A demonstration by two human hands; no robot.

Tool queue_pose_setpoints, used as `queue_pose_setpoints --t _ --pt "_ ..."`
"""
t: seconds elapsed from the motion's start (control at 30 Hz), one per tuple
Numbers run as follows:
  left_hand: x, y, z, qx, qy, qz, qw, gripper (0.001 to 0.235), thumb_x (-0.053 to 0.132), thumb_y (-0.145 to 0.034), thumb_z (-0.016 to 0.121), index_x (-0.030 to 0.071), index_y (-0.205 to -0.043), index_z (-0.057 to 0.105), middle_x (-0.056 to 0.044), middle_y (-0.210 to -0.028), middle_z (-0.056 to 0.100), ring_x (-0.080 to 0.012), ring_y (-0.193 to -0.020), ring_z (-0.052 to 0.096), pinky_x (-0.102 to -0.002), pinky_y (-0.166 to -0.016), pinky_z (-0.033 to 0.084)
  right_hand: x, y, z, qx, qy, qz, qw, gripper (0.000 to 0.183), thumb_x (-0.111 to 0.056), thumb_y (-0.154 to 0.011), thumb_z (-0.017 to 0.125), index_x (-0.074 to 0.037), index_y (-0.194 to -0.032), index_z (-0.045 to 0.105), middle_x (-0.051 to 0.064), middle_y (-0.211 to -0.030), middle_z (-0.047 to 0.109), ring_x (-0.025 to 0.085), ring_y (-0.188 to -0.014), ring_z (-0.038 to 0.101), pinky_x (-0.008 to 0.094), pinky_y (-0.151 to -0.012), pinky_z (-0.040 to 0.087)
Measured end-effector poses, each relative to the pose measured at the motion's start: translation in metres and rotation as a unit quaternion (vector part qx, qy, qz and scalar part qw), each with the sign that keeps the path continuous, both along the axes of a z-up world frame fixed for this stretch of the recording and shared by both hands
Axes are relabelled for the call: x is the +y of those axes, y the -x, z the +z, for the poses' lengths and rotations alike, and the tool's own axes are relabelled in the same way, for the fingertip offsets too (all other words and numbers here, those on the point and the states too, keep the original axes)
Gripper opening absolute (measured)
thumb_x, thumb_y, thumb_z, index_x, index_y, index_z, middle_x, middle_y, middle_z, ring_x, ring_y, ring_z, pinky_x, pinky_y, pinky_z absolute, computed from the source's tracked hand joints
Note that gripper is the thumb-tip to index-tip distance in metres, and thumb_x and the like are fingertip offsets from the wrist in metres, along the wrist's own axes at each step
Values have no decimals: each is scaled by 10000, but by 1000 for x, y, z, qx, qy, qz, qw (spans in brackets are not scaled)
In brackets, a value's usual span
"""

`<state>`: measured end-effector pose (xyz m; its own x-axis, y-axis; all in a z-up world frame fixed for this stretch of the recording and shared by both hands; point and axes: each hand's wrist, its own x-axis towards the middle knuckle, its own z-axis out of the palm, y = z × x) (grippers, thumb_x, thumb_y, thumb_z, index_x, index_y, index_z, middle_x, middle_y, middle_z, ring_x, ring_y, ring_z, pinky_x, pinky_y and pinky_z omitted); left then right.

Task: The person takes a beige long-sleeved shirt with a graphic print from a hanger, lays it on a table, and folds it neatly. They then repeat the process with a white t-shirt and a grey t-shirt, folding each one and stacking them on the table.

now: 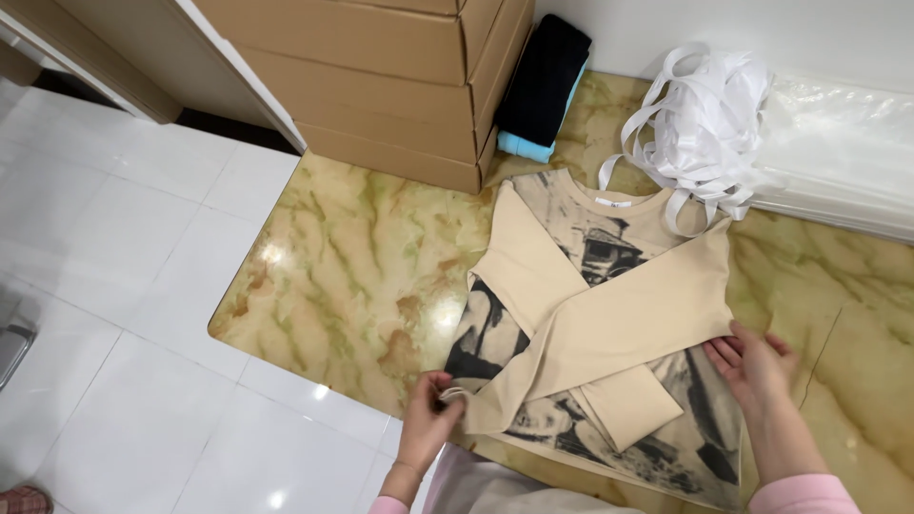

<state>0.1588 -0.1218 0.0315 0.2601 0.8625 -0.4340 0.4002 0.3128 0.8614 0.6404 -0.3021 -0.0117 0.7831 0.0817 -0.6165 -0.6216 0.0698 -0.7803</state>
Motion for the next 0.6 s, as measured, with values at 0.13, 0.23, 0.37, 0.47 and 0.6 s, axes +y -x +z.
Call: queue_pose_setpoints --t 0.13,0.23,0.37,0.47,0.6 --pt "-10 -11 27 112 -142 -139 974 660 515 -768 864 224 -1317 643 -34 -1269 626 -191 -1208 638 -338 -1086 488 12 27 15 -82 60 42 994 614 -29 -945 743 -310 -1215 269 120 -1197 703 174 -891 752 391 -858 678" --pt "-11 -15 16 130 -224 -244 934 592 262 -799 828 301 -1368 670 -73 -1308 502 -304 -1254 559 -433 -1091 464 13 53 27 -188 116 73 973 662 -19 -921 784 -248 -1307 298 89 -1053 550 146 -881 660 280 -730 646" --pt "-13 -18 15 136 -263 -223 929 261 335 -848 783 187 -1062 766 -1 -1235 538 -224 -1067 627 -430 -775 583 12 96 51 -531 382 172 737 571 -157 -852 788 -50 -1377 590 266 -1374 378 490 -1257 444 595 -1071 354" --pt "-11 -9 9 100 -83 -50 990 350 420 -836 753 138 -1039 791 5 -1106 721 -173 -992 726 -335 -855 570 22 114 44 -586 366 277 668 538 -286 -927 730 -79 -1416 646 297 -1511 426 488 -1378 409 644 -1113 321" --pt "-13 17 9 153 99 62 981 320 439 -804 773 121 -833 750 -21 -816 737 -160 -787 638 -293 -770 496 45 110 28 -464 359 425 689 839 -569 -929 541 -95 -1607 400 281 -1708 252 464 -1595 145 648 -1237 135"
